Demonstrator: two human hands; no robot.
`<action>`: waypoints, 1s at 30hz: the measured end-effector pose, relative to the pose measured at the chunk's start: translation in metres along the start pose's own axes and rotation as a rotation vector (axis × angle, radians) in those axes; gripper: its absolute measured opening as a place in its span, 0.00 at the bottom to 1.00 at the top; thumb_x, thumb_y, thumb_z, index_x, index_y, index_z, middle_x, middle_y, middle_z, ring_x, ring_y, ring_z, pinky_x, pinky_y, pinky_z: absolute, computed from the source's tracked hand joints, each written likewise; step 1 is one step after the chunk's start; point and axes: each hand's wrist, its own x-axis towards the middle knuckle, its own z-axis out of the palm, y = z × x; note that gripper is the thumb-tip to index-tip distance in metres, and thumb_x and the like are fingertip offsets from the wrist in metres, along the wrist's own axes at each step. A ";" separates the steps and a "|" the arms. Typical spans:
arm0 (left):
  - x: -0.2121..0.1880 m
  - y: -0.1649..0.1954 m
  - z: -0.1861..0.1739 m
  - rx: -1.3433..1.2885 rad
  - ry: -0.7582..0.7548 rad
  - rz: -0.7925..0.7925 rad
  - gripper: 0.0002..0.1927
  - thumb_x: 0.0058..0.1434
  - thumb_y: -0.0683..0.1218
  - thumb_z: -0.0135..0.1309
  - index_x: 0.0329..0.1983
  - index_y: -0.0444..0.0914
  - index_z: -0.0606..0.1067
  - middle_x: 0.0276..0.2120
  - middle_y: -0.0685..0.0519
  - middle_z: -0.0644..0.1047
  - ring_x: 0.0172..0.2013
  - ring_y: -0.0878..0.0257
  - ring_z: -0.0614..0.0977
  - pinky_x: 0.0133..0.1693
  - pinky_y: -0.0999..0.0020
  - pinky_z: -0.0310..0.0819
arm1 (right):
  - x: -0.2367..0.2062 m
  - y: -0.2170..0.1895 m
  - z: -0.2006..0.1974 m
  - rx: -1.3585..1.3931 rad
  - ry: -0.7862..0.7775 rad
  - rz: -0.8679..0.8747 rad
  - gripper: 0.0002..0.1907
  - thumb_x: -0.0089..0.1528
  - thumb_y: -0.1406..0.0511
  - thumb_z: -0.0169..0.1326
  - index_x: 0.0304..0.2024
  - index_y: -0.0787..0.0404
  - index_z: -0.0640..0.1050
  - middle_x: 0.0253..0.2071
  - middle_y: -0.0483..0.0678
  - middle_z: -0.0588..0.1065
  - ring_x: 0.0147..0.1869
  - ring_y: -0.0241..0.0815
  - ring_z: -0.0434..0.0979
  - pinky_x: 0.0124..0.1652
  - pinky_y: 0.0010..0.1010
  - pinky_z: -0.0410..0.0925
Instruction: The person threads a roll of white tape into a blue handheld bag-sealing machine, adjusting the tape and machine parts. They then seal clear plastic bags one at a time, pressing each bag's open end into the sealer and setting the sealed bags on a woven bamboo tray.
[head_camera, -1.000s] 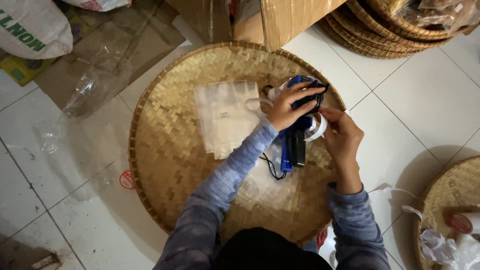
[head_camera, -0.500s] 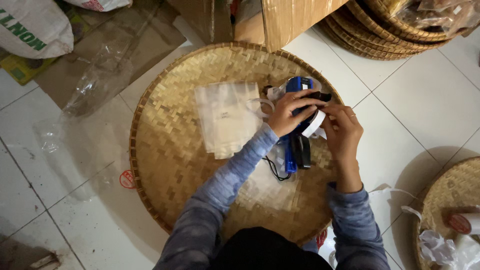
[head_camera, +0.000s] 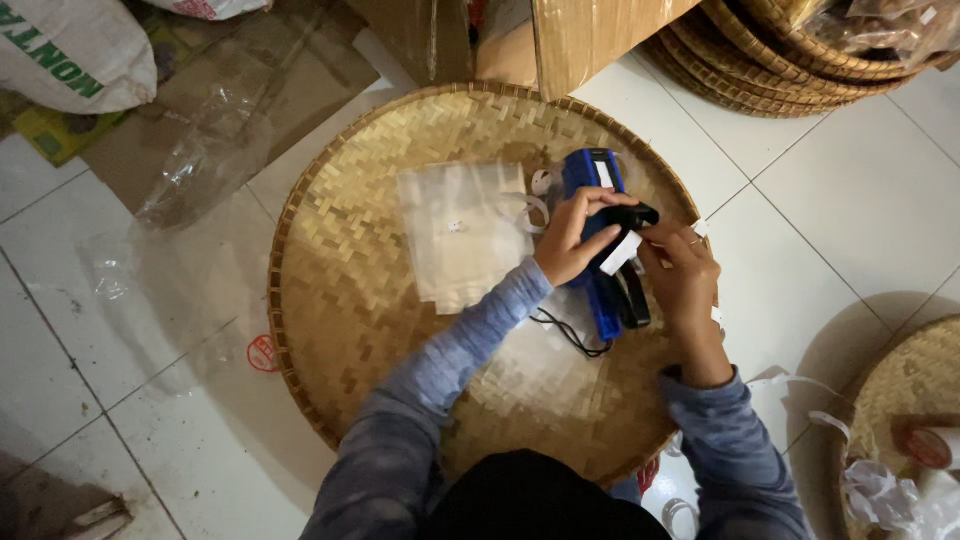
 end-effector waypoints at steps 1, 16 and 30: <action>-0.001 0.001 0.000 0.000 -0.001 0.001 0.19 0.69 0.38 0.54 0.61 0.34 0.63 0.58 0.43 0.78 0.61 0.53 0.80 0.66 0.61 0.71 | -0.002 0.001 0.001 -0.013 -0.002 0.002 0.09 0.62 0.77 0.62 0.45 0.65 0.80 0.48 0.51 0.79 0.47 0.42 0.82 0.45 0.29 0.77; -0.017 -0.002 0.000 0.496 -0.077 0.108 0.11 0.70 0.50 0.55 0.54 0.47 0.77 0.56 0.58 0.78 0.67 0.53 0.72 0.67 0.50 0.59 | -0.020 0.006 0.003 -0.035 -0.069 0.079 0.08 0.62 0.75 0.62 0.44 0.67 0.82 0.39 0.53 0.80 0.39 0.41 0.82 0.40 0.29 0.74; -0.056 -0.034 0.013 0.810 -0.355 0.110 0.28 0.57 0.65 0.62 0.53 0.45 0.78 0.58 0.52 0.74 0.65 0.46 0.66 0.66 0.22 0.47 | -0.068 0.065 -0.005 0.148 -0.585 0.312 0.30 0.56 0.79 0.49 0.61 0.67 0.58 0.52 0.65 0.74 0.59 0.56 0.77 0.53 0.41 0.70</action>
